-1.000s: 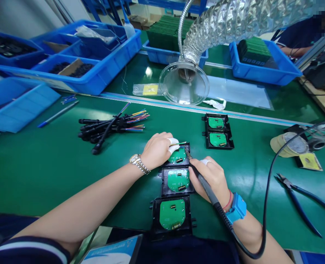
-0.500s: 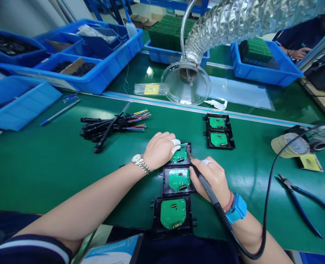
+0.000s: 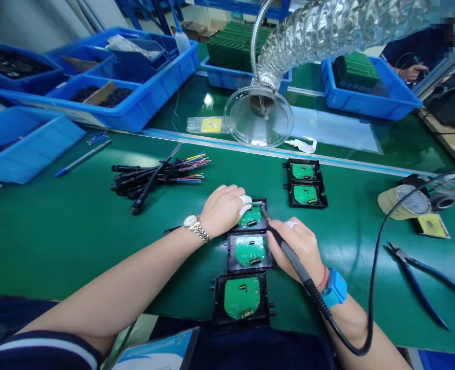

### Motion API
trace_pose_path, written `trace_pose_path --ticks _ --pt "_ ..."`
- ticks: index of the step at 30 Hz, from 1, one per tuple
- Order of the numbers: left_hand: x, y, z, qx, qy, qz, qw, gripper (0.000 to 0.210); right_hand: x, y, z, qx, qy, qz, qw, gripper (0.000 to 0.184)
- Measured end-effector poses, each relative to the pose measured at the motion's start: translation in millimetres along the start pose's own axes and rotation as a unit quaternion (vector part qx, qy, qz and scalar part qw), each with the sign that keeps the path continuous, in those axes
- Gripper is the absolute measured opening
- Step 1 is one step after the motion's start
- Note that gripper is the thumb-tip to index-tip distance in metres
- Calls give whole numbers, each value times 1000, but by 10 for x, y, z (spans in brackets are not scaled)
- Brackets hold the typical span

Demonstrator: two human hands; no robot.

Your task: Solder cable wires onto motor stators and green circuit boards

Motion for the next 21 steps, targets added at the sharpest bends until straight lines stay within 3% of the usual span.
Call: trace_pose_path --ticks 13,21 --pt "-21 11 2 -2 -13 6 1000 19 9 123 45 -84 -23 33 996 14" --pt "-19 22 1 -9 -7 13 1000 18 -48 -57 -28 23 -7 10 1000 26"
Point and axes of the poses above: each hand's wrist, its own z-axis towards the middle knuckle, its own x-axis out of the back of the hand, y = z × x, the point moved 9 cm from there along z, towards the middle knuckle, and after that the axes turned 14 degrees about -z, right-handed, at the moved point
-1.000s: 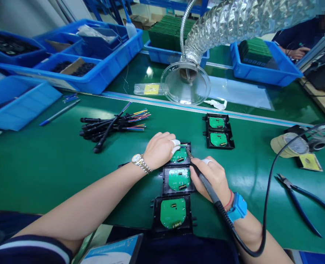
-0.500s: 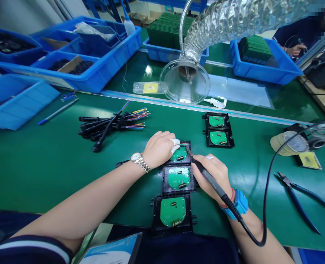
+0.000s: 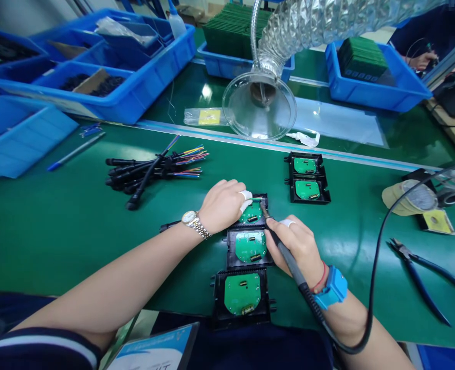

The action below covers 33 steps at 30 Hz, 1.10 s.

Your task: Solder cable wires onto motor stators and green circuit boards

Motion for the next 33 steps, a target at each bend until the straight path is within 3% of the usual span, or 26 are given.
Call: trace_pose_path --ticks 7,23,33 --pt "-4 -5 4 5 -1 -1 1000 19 81 107 34 -66 21 32 997 22" --pt "-2 -13 14 14 -8 -7 1000 21 35 160 36 -107 -13 25 994 16" --pt "-17 -24 7 20 -13 -15 1000 21 386 151 47 -109 69 -24 991 17"
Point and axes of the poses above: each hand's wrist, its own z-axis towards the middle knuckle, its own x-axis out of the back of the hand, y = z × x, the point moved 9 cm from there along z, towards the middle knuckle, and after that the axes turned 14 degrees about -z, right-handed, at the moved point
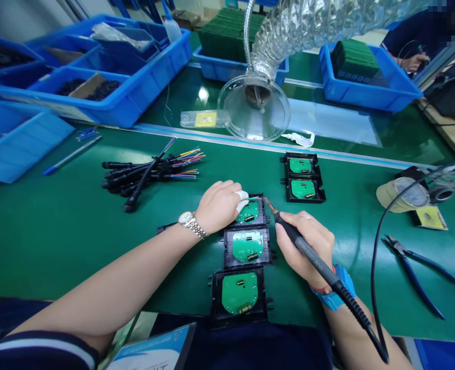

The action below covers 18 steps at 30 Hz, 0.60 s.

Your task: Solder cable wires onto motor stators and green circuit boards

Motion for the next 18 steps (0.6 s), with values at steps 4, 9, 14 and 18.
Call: trace_pose_path --ticks 4,9,14,18 --pt "3 -1 3 5 -4 -5 1000 20 -9 37 -17 -2 9 -17 1000 23" --pt "8 5 -1 5 -4 2 1000 19 -144 30 -59 21 -1 9 1000 25" --pt "7 13 -4 -3 4 9 1000 20 -408 24 -75 32 -74 36 996 22" --pt "3 18 -1 -7 5 15 1000 20 -540 58 -108 25 -118 43 992 23"
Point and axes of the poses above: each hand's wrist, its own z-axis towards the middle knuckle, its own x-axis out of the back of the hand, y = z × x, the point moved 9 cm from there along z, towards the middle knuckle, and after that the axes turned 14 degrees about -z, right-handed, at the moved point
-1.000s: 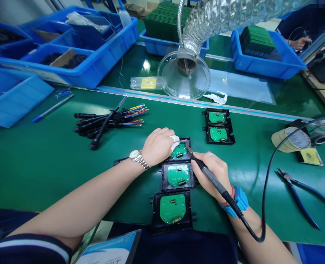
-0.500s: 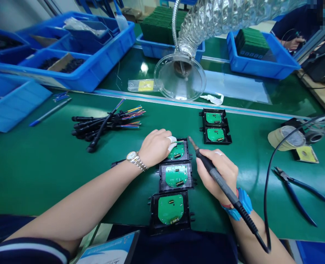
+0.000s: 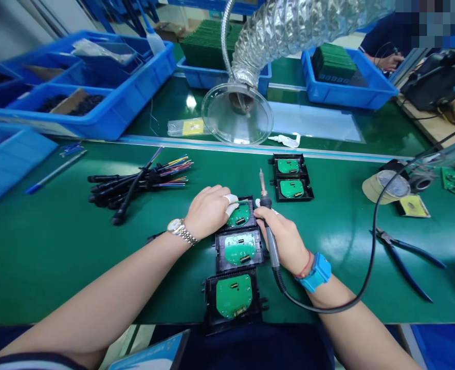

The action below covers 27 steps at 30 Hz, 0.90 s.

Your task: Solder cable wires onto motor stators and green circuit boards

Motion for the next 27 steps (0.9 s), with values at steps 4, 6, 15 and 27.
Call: trace_pose_path --ticks 4,6,15,27 --pt "2 4 0 0 0 1 1000 20 5 -23 -12 12 7 -16 1000 24" --pt "2 5 -2 -1 1 2 1000 20 4 -41 -7 18 5 -17 1000 25" --pt "-3 2 -1 -2 3 -4 1000 20 -37 -30 -3 8 -14 -3 1000 28" --pt "48 -66 -32 20 45 -122 991 22 -50 -32 -22 2 -17 2 1000 30"
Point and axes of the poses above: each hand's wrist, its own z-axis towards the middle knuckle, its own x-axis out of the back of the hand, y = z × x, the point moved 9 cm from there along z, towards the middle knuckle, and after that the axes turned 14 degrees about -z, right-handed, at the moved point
